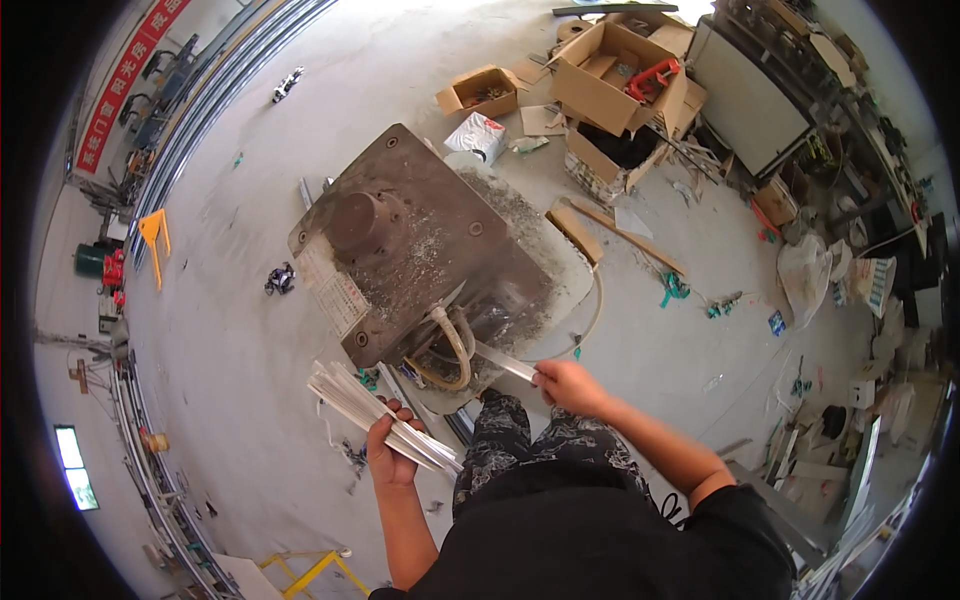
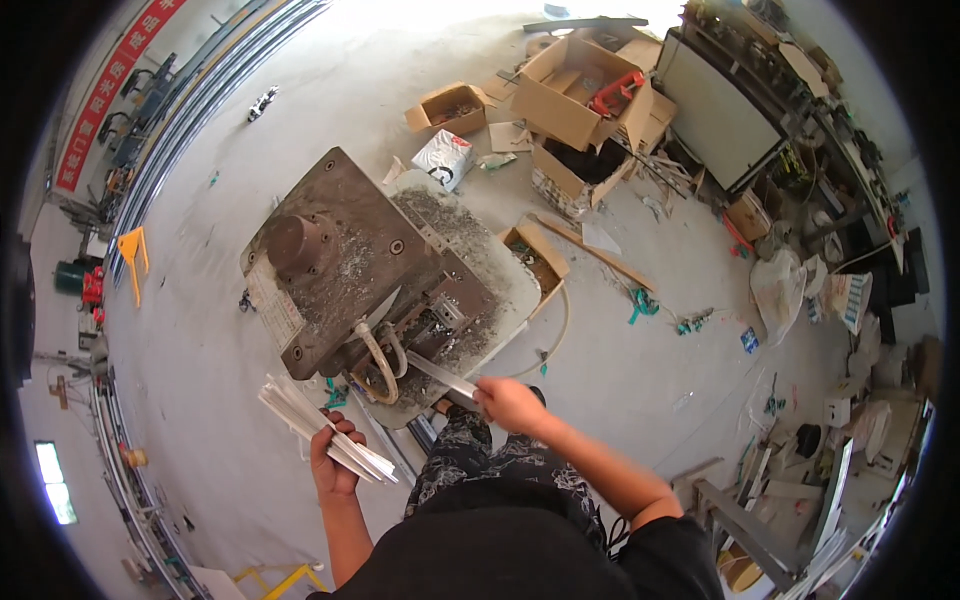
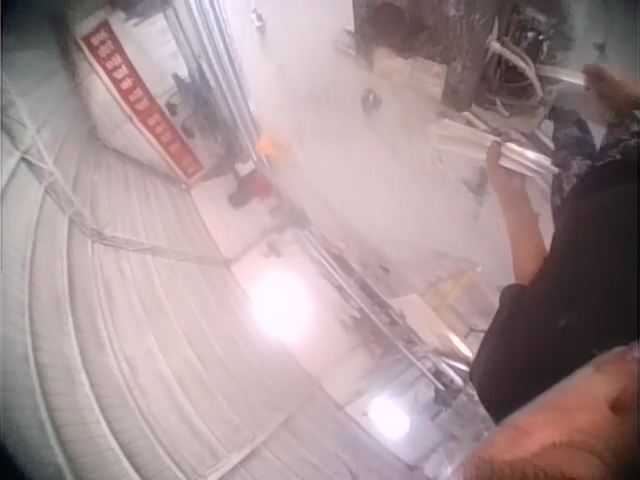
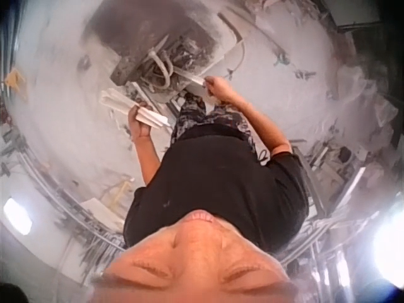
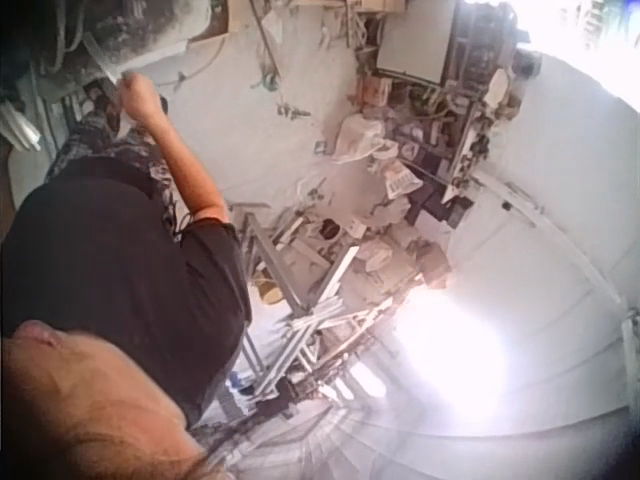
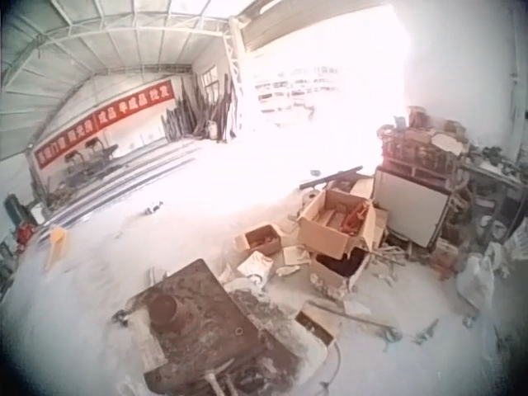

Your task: The person picks up metal strips from a container, places them into a machine to cut them, and then puts the cut pieces into a separate box.

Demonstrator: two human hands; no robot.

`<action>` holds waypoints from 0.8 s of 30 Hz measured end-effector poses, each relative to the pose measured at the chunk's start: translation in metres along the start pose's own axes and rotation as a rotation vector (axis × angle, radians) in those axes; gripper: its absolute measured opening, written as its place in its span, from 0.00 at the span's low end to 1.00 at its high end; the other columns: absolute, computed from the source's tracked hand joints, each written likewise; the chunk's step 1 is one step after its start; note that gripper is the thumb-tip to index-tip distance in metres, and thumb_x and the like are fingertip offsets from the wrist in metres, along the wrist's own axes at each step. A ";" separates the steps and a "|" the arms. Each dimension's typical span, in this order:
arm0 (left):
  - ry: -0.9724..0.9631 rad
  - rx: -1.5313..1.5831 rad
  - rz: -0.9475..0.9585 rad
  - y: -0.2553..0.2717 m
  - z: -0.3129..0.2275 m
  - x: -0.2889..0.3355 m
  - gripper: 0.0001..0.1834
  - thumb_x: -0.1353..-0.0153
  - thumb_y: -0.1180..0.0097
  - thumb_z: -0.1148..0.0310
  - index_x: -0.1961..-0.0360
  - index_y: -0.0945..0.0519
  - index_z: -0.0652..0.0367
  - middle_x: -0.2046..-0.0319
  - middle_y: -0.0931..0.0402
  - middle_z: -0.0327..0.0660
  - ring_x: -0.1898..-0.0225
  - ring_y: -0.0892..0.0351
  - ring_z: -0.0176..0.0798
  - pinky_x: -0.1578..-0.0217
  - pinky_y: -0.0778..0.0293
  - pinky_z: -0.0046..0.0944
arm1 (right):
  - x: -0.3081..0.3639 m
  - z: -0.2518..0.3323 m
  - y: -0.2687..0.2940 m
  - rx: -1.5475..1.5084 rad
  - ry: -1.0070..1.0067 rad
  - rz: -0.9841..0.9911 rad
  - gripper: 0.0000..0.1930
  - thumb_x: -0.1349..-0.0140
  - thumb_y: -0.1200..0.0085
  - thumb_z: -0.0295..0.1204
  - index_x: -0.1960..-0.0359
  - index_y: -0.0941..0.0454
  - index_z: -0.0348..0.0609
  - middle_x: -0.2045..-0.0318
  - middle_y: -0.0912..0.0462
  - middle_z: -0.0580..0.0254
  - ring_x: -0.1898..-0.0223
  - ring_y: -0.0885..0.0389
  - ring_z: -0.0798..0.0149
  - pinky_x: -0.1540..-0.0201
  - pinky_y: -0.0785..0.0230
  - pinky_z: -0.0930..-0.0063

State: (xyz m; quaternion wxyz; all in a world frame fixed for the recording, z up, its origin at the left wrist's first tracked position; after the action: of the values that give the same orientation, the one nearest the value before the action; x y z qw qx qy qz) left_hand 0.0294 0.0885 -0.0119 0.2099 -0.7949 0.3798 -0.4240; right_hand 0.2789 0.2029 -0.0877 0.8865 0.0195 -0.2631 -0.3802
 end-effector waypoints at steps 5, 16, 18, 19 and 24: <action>0.018 0.049 0.059 -0.007 -0.005 -0.001 0.19 0.47 0.47 0.77 0.54 0.32 0.54 0.62 0.30 0.38 0.63 0.28 0.35 0.63 0.27 0.40 | -0.015 0.004 0.055 0.032 -0.037 0.102 0.11 0.39 0.56 0.32 0.71 0.25 0.38 0.84 0.24 0.62 0.80 0.24 0.64 0.73 0.32 0.68; 0.005 0.084 0.034 -0.005 0.000 0.009 0.19 0.48 0.46 0.78 0.54 0.32 0.54 0.64 0.31 0.37 0.63 0.28 0.34 0.63 0.29 0.40 | 0.009 -0.013 0.002 0.072 0.038 -0.336 0.11 0.37 0.55 0.34 0.72 0.27 0.40 0.85 0.26 0.59 0.81 0.26 0.58 0.75 0.35 0.66; 0.002 0.086 0.030 -0.002 -0.001 0.009 0.19 0.48 0.46 0.78 0.54 0.32 0.54 0.64 0.31 0.37 0.63 0.29 0.34 0.63 0.29 0.39 | 0.008 -0.007 -0.017 -0.007 0.023 -0.394 0.11 0.37 0.56 0.33 0.73 0.29 0.40 0.85 0.26 0.57 0.81 0.26 0.57 0.75 0.35 0.64; 0.000 0.084 0.023 -0.001 -0.001 0.009 0.19 0.48 0.46 0.78 0.54 0.32 0.53 0.64 0.31 0.37 0.63 0.29 0.34 0.63 0.29 0.39 | -0.002 -0.003 -0.024 -0.019 0.044 -0.428 0.11 0.36 0.57 0.33 0.74 0.31 0.39 0.85 0.26 0.56 0.81 0.26 0.56 0.75 0.36 0.63; 0.010 0.076 -0.007 0.004 -0.004 0.006 0.19 0.48 0.47 0.78 0.54 0.32 0.53 0.64 0.31 0.37 0.64 0.29 0.34 0.63 0.30 0.38 | -0.020 0.001 -0.026 -0.143 -0.043 -0.319 0.13 0.35 0.57 0.33 0.76 0.35 0.37 0.85 0.27 0.55 0.82 0.26 0.58 0.75 0.36 0.66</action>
State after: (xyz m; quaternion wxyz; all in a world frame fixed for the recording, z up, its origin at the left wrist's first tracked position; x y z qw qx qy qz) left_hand 0.0264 0.0814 -0.0093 0.2364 -0.7856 0.3616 -0.4430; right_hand 0.2500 0.1982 -0.1016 0.8083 -0.0103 -0.2477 -0.5341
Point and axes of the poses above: each hand's wrist, its own x-axis away from the middle knuckle, its own y-axis out of the back of the hand, z = x × y, the point moved 6 cm from there along -x, towards the middle knuckle
